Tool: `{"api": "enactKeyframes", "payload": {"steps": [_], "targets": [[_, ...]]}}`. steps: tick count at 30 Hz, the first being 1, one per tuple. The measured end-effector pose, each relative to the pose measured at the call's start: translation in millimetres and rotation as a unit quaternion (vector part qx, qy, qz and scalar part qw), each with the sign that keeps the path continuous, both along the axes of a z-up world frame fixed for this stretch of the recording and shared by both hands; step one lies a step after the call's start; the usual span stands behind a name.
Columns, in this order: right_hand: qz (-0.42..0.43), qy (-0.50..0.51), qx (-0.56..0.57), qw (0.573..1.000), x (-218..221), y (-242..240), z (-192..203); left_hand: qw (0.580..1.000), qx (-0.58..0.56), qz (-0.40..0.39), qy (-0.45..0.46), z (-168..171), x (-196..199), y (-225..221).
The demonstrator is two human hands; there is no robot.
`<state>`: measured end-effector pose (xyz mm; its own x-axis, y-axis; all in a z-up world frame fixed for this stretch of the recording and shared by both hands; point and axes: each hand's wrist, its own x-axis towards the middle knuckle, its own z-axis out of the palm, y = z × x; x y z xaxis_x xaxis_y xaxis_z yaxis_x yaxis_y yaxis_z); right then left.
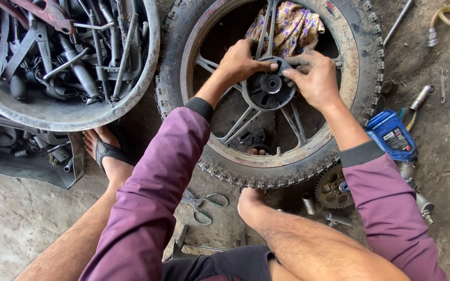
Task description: Using a wrench to remove bolts from a motorcycle wheel hub and then removing the sprocket.
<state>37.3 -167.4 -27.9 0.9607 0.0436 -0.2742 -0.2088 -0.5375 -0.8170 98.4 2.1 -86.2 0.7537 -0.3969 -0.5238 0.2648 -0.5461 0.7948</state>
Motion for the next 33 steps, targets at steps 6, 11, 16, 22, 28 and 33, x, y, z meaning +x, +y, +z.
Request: {"api": "enactKeyframes", "payload": {"steps": [6,11,16,22,28,33], "targets": [[0.110,-0.144,-0.079,0.980,-0.7,-28.1,-31.6,1.000,-0.014,-0.019,-0.010,1.0,3.2,-3.1],[0.159,-0.233,-0.069,0.957,-1.4,-32.7,-34.3,0.999,-0.030,-0.012,0.015,-0.3,2.2,-6.1],[0.195,-0.289,-0.084,0.934,-2.9,-32.0,-37.6,0.999,-0.026,0.007,0.039,10.4,1.4,-10.2],[0.197,-0.262,-0.095,0.940,-8.8,-29.0,-34.9,0.998,0.004,0.024,0.065,17.3,0.2,-15.4],[0.214,-0.305,-0.121,0.920,-6.7,-25.9,-32.4,0.998,0.027,0.022,0.054,6.0,-0.8,-19.3],[0.187,-0.336,-0.109,0.916,-10.8,-20.2,-31.7,0.999,0.003,0.001,0.046,-4.9,3.0,-12.7]]}}
